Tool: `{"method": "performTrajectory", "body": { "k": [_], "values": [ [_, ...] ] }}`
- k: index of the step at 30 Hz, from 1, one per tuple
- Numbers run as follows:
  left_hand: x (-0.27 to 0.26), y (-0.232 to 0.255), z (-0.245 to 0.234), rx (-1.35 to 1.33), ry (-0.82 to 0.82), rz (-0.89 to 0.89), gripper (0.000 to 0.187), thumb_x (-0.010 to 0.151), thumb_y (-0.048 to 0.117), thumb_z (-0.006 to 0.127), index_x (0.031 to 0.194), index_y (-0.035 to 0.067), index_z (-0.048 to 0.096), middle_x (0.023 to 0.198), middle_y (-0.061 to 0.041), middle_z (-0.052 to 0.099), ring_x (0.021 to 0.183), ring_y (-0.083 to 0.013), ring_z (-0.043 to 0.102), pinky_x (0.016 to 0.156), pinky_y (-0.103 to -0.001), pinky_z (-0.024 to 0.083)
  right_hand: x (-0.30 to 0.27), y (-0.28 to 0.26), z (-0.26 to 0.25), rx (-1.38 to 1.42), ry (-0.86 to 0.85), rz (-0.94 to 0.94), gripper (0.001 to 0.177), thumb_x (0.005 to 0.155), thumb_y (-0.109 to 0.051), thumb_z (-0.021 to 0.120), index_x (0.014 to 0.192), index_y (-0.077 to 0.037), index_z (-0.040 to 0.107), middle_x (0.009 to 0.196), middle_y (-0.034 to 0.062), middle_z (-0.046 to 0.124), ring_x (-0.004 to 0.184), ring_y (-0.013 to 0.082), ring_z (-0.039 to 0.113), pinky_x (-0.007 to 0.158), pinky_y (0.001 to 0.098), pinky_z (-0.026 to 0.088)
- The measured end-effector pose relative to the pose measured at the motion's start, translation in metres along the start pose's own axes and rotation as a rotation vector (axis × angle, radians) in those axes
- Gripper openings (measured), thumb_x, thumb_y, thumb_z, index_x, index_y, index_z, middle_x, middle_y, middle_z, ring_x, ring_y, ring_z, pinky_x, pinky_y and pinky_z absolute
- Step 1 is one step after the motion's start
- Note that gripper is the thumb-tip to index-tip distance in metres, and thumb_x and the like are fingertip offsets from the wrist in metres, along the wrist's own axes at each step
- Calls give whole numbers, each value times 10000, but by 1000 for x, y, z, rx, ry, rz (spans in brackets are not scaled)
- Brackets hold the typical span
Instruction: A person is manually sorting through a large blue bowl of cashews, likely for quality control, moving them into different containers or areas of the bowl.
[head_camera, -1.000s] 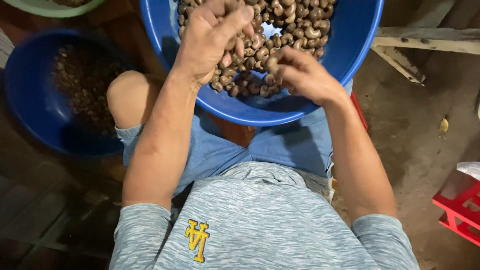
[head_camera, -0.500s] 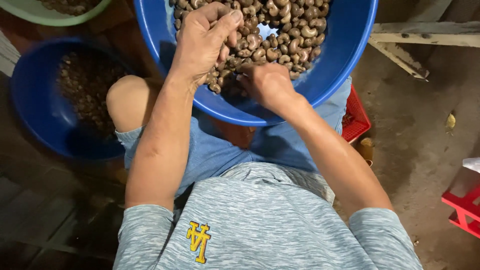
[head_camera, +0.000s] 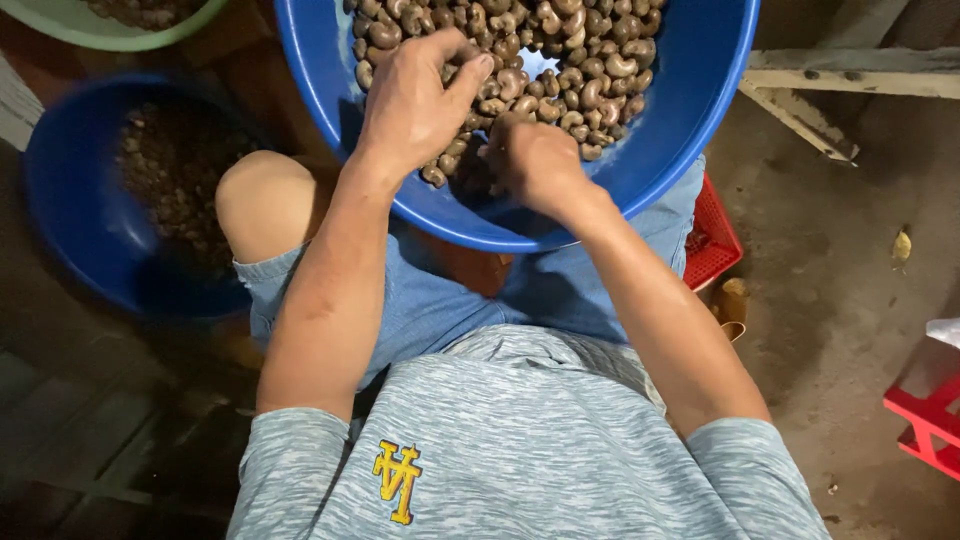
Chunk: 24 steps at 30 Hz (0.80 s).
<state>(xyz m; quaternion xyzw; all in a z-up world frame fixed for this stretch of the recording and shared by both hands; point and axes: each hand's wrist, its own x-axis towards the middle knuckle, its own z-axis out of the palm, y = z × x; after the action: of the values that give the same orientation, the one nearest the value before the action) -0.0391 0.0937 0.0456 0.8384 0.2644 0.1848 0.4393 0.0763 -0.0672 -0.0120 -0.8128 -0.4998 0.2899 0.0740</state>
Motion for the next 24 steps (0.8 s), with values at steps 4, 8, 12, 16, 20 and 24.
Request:
{"method": "performTrajectory", "body": {
  "k": [4, 8, 12, 16, 20, 24],
  "values": [
    [-1, 16, -1, -67, 12, 9, 227, 1003, 236, 669, 986, 19, 733, 773, -73, 732, 567, -179, 578, 552, -353, 501, -22, -25, -61, 1000, -220, 325, 223, 1028, -269, 663, 937, -67, 641, 649, 17, 580, 495, 98, 478, 429, 237, 358],
    [-5, 57, 3, -239, 142, 135, 155, 1052, 130, 637, 1013, -15, 674, 779, -79, 692, 650, -180, 603, 604, -320, 500, -33, -29, -52, 1909, -116, 370, 204, 970, -262, 672, 1040, -76, 627, 868, 81, 649, 642, 148, 549, 477, 267, 441],
    [-9, 48, 40, -116, 200, 371, 151, 1039, 140, 646, 995, 2, 690, 847, -104, 701, 628, -179, 589, 543, -289, 491, -23, -36, -19, 2124, 44, 486, 334, 977, -398, 579, 985, -72, 652, 948, 81, 610, 714, 122, 509, 570, 259, 433],
    [-13, 71, 31, -121, 130, 384, 113, 955, 47, 728, 997, -57, 712, 966, -147, 711, 810, -283, 661, 773, -386, 543, -11, -33, 7, 2258, 242, 166, 277, 1066, -262, 502, 1152, -38, 640, 1208, 109, 618, 1084, 196, 561, 980, 355, 470],
    [-16, 58, 39, -317, 118, 440, 135, 982, -23, 664, 1116, -39, 668, 981, -142, 717, 782, -236, 624, 731, -346, 551, -14, -45, -20, 2273, 212, -7, 251, 1077, -292, 549, 1128, -60, 626, 1043, 15, 540, 911, 95, 463, 817, 238, 370],
    [-17, 55, 31, -527, 218, 359, 192, 1107, 87, 522, 1294, 65, 559, 1100, -99, 661, 946, -207, 702, 884, -325, 660, -32, -38, -68, 2250, 174, 169, 287, 947, -343, 700, 945, -61, 644, 890, 67, 698, 626, 113, 629, 423, 198, 429]
  ]
}}
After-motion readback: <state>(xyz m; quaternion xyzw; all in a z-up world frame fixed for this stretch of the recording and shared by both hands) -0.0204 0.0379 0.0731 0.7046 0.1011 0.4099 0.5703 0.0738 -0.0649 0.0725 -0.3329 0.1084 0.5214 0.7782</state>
